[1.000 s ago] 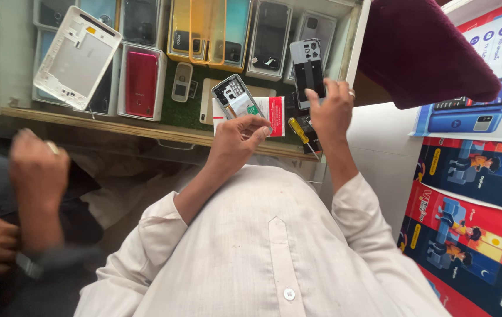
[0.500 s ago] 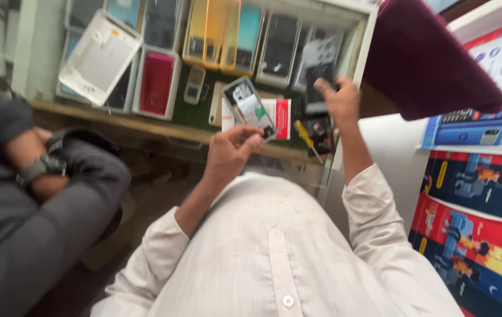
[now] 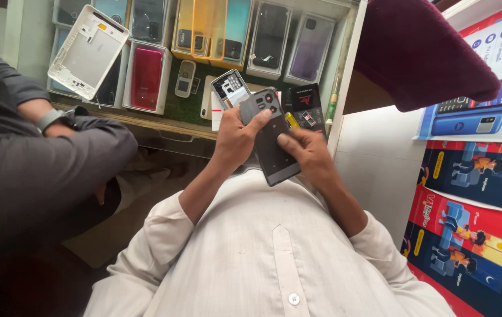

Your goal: The person removes a protective film from the back of a disassembled smartphone, then closes the device and tests the screen. They reopen the phone and use a screwdriver to work on the back cover of another smartphone. The work occurs at a counter in a mobile repair shop.

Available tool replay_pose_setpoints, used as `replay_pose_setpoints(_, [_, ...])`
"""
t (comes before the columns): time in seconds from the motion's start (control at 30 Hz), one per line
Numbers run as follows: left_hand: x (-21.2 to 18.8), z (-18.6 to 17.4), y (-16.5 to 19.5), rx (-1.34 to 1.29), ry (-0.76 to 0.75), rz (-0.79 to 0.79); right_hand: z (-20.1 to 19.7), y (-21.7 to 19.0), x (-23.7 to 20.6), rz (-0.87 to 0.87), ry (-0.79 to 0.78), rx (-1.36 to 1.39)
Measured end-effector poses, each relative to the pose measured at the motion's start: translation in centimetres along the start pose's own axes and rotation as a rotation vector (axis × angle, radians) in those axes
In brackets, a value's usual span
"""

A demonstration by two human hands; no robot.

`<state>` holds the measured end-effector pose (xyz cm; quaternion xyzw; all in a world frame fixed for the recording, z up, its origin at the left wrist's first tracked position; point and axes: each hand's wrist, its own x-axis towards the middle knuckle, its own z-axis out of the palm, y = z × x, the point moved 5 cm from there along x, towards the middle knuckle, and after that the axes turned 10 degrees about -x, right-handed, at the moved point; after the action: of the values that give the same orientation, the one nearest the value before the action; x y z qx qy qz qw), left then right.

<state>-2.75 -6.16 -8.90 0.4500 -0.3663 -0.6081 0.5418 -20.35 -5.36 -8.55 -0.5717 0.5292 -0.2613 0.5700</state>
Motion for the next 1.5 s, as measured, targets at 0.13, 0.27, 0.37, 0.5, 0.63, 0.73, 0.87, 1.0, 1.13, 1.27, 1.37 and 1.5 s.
replay_pose_setpoints(0.13, [-0.4,1.9,1.0,0.057,-0.079,-0.003,-3.4,-2.1,-0.2,-0.204,0.29,0.099])
replay_pose_setpoints(0.27, [-1.1,4.8,2.4,0.238,-0.156,0.015,-5.5,-3.4,-0.5,-0.236,0.304,0.058])
replay_pose_setpoints(0.37, [-1.4,6.8,3.2,0.381,-0.17,0.052,-6.3,-4.5,-1.0,-0.329,0.449,-0.16])
replay_pose_setpoints(0.5, [-1.9,8.2,3.1,0.452,-0.177,0.015,-6.1,-5.8,-3.9,-0.564,0.651,-0.517])
replay_pose_setpoints(0.63, [-2.6,8.7,3.0,0.429,-0.244,0.038,-5.4,-6.0,-6.0,-0.657,0.751,-0.685])
replay_pose_setpoints(0.73, [-3.0,8.6,3.4,0.449,-0.322,0.103,-4.9,-6.0,-6.9,-0.616,0.801,-0.714])
replay_pose_setpoints(0.87, [-3.8,8.0,4.0,0.414,-0.468,0.121,-3.6,-5.7,-8.6,-0.574,0.827,-0.719])
replay_pose_setpoints(1.0, [-5.6,7.0,3.8,0.359,-0.612,0.042,-1.3,-5.1,-11.8,-0.479,0.874,-0.783])
replay_pose_setpoints(1.13, [-8.4,5.9,3.2,0.359,-0.723,-0.039,2.4,-4.4,-15.4,-0.307,0.925,-0.884])
replay_pose_setpoints(1.27, [-11.4,5.6,2.3,0.397,-0.852,-0.129,5.1,-3.5,-19.5,-0.128,0.939,-0.776])
replay_pose_setpoints(1.37, [-13.4,6.0,1.9,0.426,-0.955,-0.162,6.1,-2.3,-22.8,-0.044,0.967,-0.45])
replay_pose_setpoints(1.5, [-16.2,7.3,1.8,0.321,-1.108,-0.179,7.9,0.0,-26.8,0.012,1.013,0.099])
